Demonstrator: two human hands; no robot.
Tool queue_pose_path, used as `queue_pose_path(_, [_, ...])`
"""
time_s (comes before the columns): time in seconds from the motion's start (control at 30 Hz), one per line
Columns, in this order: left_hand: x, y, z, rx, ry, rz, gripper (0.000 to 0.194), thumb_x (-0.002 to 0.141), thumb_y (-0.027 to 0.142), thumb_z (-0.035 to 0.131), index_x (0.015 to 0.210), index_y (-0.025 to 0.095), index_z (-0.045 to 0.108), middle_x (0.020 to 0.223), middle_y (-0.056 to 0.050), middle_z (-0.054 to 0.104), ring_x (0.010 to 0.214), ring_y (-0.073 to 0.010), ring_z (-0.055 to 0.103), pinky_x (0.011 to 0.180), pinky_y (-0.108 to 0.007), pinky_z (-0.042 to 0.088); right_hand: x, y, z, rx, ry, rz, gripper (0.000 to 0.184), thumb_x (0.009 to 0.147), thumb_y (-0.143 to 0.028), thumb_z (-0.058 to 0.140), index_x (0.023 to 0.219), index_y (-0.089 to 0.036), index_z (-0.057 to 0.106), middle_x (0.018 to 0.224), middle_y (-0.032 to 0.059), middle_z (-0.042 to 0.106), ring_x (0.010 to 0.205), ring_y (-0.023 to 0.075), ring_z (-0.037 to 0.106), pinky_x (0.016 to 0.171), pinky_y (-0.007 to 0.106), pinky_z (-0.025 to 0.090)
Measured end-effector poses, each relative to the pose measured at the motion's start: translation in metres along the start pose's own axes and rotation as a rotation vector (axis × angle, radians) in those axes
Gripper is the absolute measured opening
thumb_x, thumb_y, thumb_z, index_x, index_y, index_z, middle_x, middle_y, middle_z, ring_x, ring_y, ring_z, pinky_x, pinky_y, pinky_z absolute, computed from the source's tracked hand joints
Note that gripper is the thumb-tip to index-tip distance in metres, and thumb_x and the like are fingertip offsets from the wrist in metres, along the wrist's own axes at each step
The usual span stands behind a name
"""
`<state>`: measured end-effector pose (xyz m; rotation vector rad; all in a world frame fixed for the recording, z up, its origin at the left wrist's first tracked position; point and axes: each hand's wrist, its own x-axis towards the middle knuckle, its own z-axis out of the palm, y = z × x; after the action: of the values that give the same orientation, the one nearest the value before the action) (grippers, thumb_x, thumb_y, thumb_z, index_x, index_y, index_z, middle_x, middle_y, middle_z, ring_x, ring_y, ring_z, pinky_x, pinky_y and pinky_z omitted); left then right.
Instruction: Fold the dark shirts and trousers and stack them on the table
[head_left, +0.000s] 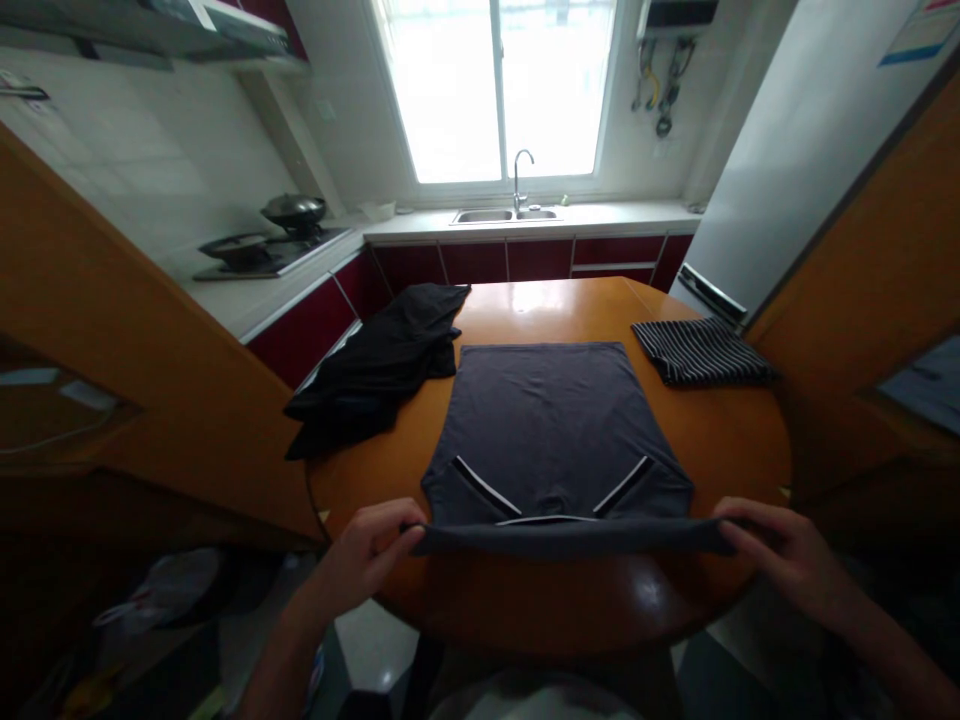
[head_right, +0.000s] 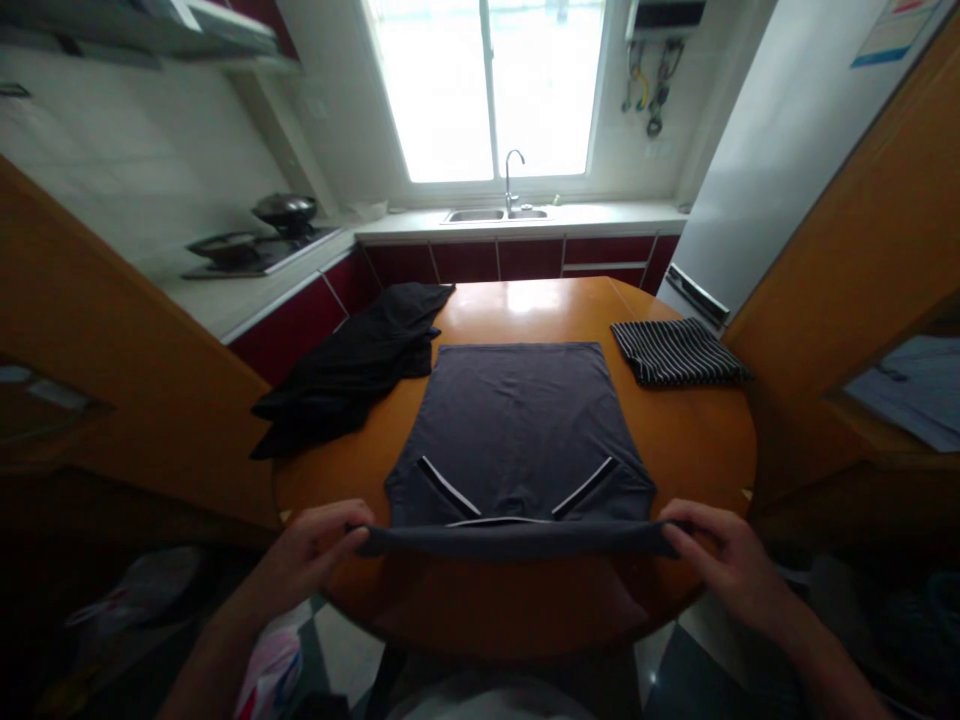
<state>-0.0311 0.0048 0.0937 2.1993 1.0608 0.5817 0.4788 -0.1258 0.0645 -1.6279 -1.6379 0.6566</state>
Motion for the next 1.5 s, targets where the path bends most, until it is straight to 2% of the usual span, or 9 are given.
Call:
queue_pose_path(0.13, [0.047, -0.023, -0.002, -0.042, 0.013, -0.063, 0.032, 0.093, 0.043, 0.058, 0.081, 0.016, 0.070, 0.077, -0.003, 0.068, 0.074, -0.0174, 0.063, 0.069, -0.024, 0.048, 0.047, 0.011, 0.003, 0.084, 0.020, 0.088, 0.031, 0.084, -0.049, 0.066, 0.082, -0.020, 0.075, 0.078, 0.0055, 0.073, 0.073, 0.0223, 0.068, 0.065, 0.028, 0.054])
queue_pose_path(0.23, [0.084, -0.045, 0.005, -0.108, 0.004, -0.121, 0.037, 0.090, 0.049, 0.058, 0.078, 0.016, 0.069, 0.073, -0.002, 0.066, 0.071, -0.0172, 0.059, 0.064, -0.024, 0.046, 0.085, 0.024, 0.014, 0.170, 0.015, 0.154, 0.035, 0.080, -0.053, 0.067, 0.076, -0.018, 0.074, 0.072, 0.0050, 0.071, 0.068, 0.0215, 0.064, 0.061, 0.029, 0.052])
queue_pose_path(0.37, [0.128, -0.073, 0.012, -0.134, 0.035, -0.178, 0.043, 0.087, 0.055, 0.058, 0.079, 0.015, 0.070, 0.074, -0.003, 0.066, 0.072, -0.0184, 0.059, 0.064, -0.025, 0.046, 0.131, 0.044, 0.032, 0.248, 0.078, 0.234, 0.038, 0.075, -0.054, 0.069, 0.072, -0.016, 0.072, 0.068, 0.0046, 0.068, 0.064, 0.0194, 0.061, 0.057, 0.028, 0.047])
queue_pose_path(0.6, [0.177, -0.105, 0.015, -0.053, 0.137, -0.181, 0.044, 0.085, 0.057, 0.060, 0.083, 0.015, 0.074, 0.080, -0.006, 0.073, 0.077, -0.0209, 0.065, 0.067, -0.026, 0.047, 0.191, 0.066, 0.045, 0.185, 0.145, 0.237, 0.040, 0.070, -0.054, 0.071, 0.070, -0.015, 0.072, 0.068, 0.0063, 0.069, 0.064, 0.0194, 0.061, 0.059, 0.029, 0.046])
queue_pose_path(0.83, [0.196, -0.127, 0.021, 0.034, 0.212, -0.207, 0.039, 0.084, 0.054, 0.062, 0.085, 0.017, 0.076, 0.089, -0.008, 0.076, 0.084, -0.0232, 0.068, 0.075, -0.029, 0.048, 0.214, 0.089, 0.056, 0.012, 0.175, 0.203, 0.042, 0.077, -0.054, 0.065, 0.080, -0.013, 0.074, 0.075, 0.0099, 0.073, 0.067, 0.0216, 0.064, 0.064, 0.032, 0.048])
queue_pose_path(1.0, [0.197, -0.130, 0.023, 0.048, 0.269, -0.220, 0.039, 0.084, 0.053, 0.063, 0.085, 0.016, 0.075, 0.087, -0.008, 0.075, 0.080, -0.0216, 0.067, 0.072, -0.028, 0.047, 0.214, 0.097, 0.060, -0.088, 0.233, 0.187, 0.040, 0.081, -0.052, 0.063, 0.084, -0.013, 0.074, 0.081, 0.0110, 0.074, 0.072, 0.0230, 0.066, 0.069, 0.034, 0.048])
queue_pose_path(1.17, [0.206, -0.133, 0.025, 0.048, 0.331, -0.239, 0.039, 0.083, 0.054, 0.062, 0.086, 0.017, 0.075, 0.088, -0.008, 0.076, 0.081, -0.0220, 0.067, 0.073, -0.029, 0.048, 0.220, 0.099, 0.060, -0.080, 0.293, 0.167, 0.040, 0.081, -0.053, 0.063, 0.084, -0.014, 0.074, 0.084, 0.0116, 0.075, 0.076, 0.0239, 0.067, 0.071, 0.035, 0.049])
queue_pose_path(1.37, [0.216, -0.138, 0.031, 0.089, 0.323, -0.219, 0.034, 0.083, 0.051, 0.063, 0.085, 0.019, 0.075, 0.090, -0.008, 0.076, 0.086, -0.0243, 0.069, 0.079, -0.033, 0.050, 0.226, 0.104, 0.062, -0.125, 0.260, 0.168, 0.036, 0.082, -0.050, 0.062, 0.083, -0.016, 0.074, 0.083, 0.0098, 0.075, 0.077, 0.0249, 0.069, 0.073, 0.035, 0.050])
queue_pose_path(1.5, [0.215, -0.136, 0.029, 0.211, 0.314, -0.205, 0.030, 0.087, 0.047, 0.063, 0.090, 0.018, 0.074, 0.094, -0.010, 0.074, 0.090, -0.0255, 0.069, 0.084, -0.036, 0.052, 0.226, 0.102, 0.056, -0.265, 0.172, 0.150, 0.029, 0.085, -0.044, 0.060, 0.083, -0.018, 0.072, 0.086, 0.0104, 0.074, 0.080, 0.0249, 0.068, 0.076, 0.036, 0.051])
